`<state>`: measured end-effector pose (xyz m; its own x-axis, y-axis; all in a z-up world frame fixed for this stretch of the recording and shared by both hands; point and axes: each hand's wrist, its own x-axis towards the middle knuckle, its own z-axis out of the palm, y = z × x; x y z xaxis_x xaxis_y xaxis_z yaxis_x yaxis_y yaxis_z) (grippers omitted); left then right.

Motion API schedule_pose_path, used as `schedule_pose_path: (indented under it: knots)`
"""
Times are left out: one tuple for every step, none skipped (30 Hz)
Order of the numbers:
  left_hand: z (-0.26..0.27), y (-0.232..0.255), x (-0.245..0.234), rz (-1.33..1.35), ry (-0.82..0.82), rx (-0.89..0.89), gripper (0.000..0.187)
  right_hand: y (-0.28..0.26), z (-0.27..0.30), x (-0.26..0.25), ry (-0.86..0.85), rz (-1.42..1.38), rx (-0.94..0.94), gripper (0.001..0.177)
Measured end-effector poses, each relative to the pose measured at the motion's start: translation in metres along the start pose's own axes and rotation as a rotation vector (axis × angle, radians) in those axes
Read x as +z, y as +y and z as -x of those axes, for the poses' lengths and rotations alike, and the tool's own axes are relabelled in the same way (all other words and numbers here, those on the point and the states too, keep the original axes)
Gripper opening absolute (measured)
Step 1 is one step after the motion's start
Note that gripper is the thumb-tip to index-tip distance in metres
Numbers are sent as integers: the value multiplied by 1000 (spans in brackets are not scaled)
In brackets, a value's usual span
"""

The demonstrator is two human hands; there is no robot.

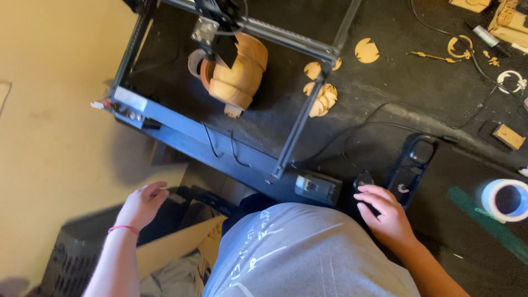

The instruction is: The person places a wooden mug onto a laser engraver, aligns it with the laser head, and opens a laptop to configure the job.

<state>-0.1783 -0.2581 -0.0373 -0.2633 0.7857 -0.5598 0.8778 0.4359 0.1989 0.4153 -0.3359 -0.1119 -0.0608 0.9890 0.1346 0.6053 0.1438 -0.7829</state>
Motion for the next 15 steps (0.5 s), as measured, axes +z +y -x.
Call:
schedule_pose_path:
  knots:
    - [-18,4,-7,-9,-14,61,40,-12,-8,9,18,-21,-21,18]
    - [-29,23,-23,-15,-23,86,40,-26,-23,17,37,-8,-7,18]
    - [-41,42,-39,-6,-60,138,37,-40,-40,26,79,16,-47,16]
    - [-52,59,-54,-5,-118,192,35,-58,-49,35,116,45,-67,14]
    - [-66,72,-71,-20,-148,218,35,-77,-63,49,131,62,-32,14]
    - [-79,86,-85,17,-153,297,29,-93,-81,60,199,58,-41,15]
    - [-90,99,-100,55,-158,375,24,-109,-99,71,267,56,-53,15]
    - [-103,114,-117,63,-178,382,24,-124,-117,84,261,73,-41,15]
    - [-113,128,-133,-16,-152,469,25,-139,-134,96,312,45,-64,12]
    - [-119,136,-150,-100,-130,542,27,-157,-146,113,355,7,-82,10]
    - [-131,128,-150,-96,-155,537,27,-175,-152,127,340,13,-62,10]
    - [-151,131,-153,-67,-100,665,21,-188,-165,140,320,-3,-76,12]
    - [-168,137,-156,-36,-45,792,15,-201,-178,150,301,-20,-89,16]
    - [-176,141,-163,-35,-50,818,15,-207,-187,158,319,-1,-83,16]
    - [-183,146,-170,-11,-34,915,14,-212,-194,165,290,-19,-37,17]
